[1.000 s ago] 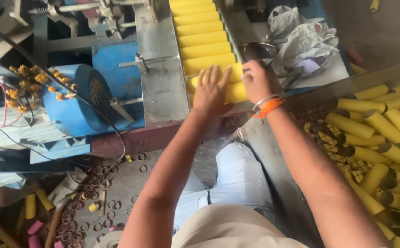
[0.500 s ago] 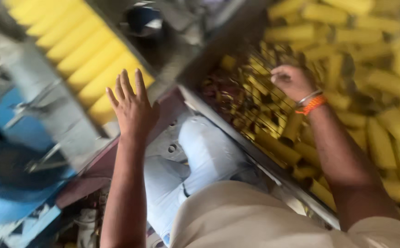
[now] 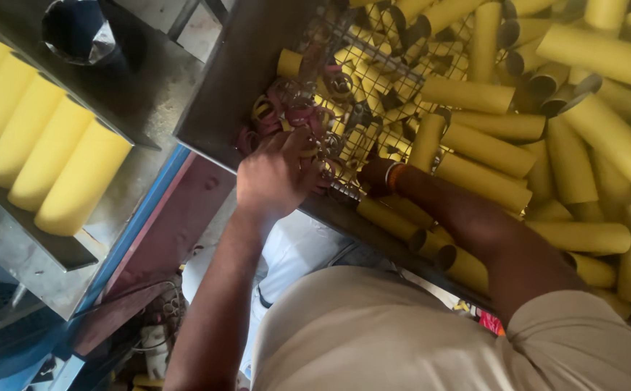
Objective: The person repeatedly picks up yellow cylindrical objects from a wire mesh bin and places them onto a conveyor belt. The person handles the cylinders one at a time, moving them from the bin to the belt in a continuous loop.
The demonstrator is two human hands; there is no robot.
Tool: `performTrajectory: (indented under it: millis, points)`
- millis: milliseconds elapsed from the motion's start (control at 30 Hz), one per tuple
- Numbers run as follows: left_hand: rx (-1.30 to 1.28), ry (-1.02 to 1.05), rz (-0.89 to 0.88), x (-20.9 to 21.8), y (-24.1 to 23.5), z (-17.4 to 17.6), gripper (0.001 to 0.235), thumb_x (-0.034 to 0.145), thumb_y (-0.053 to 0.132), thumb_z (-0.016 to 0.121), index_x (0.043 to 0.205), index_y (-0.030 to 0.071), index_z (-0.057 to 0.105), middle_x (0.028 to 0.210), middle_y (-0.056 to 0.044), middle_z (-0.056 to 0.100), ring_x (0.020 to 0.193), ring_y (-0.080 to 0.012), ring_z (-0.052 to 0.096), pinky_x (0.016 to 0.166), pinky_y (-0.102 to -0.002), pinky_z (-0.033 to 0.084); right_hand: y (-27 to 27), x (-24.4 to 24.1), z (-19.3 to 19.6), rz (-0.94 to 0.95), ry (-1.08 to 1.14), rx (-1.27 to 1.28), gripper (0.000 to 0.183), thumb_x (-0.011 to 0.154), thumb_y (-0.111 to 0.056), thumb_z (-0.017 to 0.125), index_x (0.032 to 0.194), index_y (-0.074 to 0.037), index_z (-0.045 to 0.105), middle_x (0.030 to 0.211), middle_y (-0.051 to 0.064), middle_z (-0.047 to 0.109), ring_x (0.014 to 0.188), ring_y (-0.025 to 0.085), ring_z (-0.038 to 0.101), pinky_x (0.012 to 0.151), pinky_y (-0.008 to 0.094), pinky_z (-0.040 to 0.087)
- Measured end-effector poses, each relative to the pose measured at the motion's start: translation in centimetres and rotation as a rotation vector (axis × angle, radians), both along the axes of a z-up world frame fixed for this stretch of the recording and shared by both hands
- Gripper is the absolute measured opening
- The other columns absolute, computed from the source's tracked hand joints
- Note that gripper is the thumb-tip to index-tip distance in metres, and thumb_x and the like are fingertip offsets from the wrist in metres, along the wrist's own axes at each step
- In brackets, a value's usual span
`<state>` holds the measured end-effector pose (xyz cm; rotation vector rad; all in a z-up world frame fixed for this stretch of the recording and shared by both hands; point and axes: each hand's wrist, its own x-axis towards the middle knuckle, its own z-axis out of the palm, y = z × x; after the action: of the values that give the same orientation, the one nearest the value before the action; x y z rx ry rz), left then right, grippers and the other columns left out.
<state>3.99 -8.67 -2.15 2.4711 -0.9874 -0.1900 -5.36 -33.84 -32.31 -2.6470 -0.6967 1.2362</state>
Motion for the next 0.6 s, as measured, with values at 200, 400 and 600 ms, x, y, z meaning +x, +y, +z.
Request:
performTrajectory:
  millis: [200,400,600]
  points:
    - [0.13,0.075,0.062,0.1,-0.6,-0.7,0.056,0.083,0.048,0.076,0.128,0.017,0.062,0.112,-0.012,0.07,0.1,-0.0355,0.069,0.077,-0.051,0.056,1.8,-2.1,-3.4,0.129,0.081,0.169,0.037,0.081,-0.024,0.07,0.117,-0.018,0.073,0.11,0.012,0.075,0.102,0.035,0.071,0.085,0.045,0.056]
    - [-0.007,-0.016,0.029,-0.3,0.1,-0.8,0.046,0.09,0.044,0.072,0.127,0.018,0.064,0.111,-0.013,0.071,0.095,-0.0352,0.07,0.079,-0.049,0.057,2.8,-1.0,-2.5,0.203,-0.006,0.08,0.025,0.09,-0.025,0.064,0.11,-0.014,0.075,0.106,0.016,0.074,0.098,0.038,0.07,0.085,0.048,0.055]
    - [-0.356,-0.021,-0.061,-0.8,2.3,-2.7,0.046,0.088,0.033,0.074,0.128,0.012,0.067,0.114,-0.016,0.07,0.098,-0.0367,0.069,0.084,-0.047,0.057,-3.6,6.3,12.0,-0.195,-0.312,0.133,0.041,0.087,-0.004,0.065,0.127,-0.014,0.07,0.11,0.018,0.073,0.096,0.034,0.07,0.083,0.044,0.057]
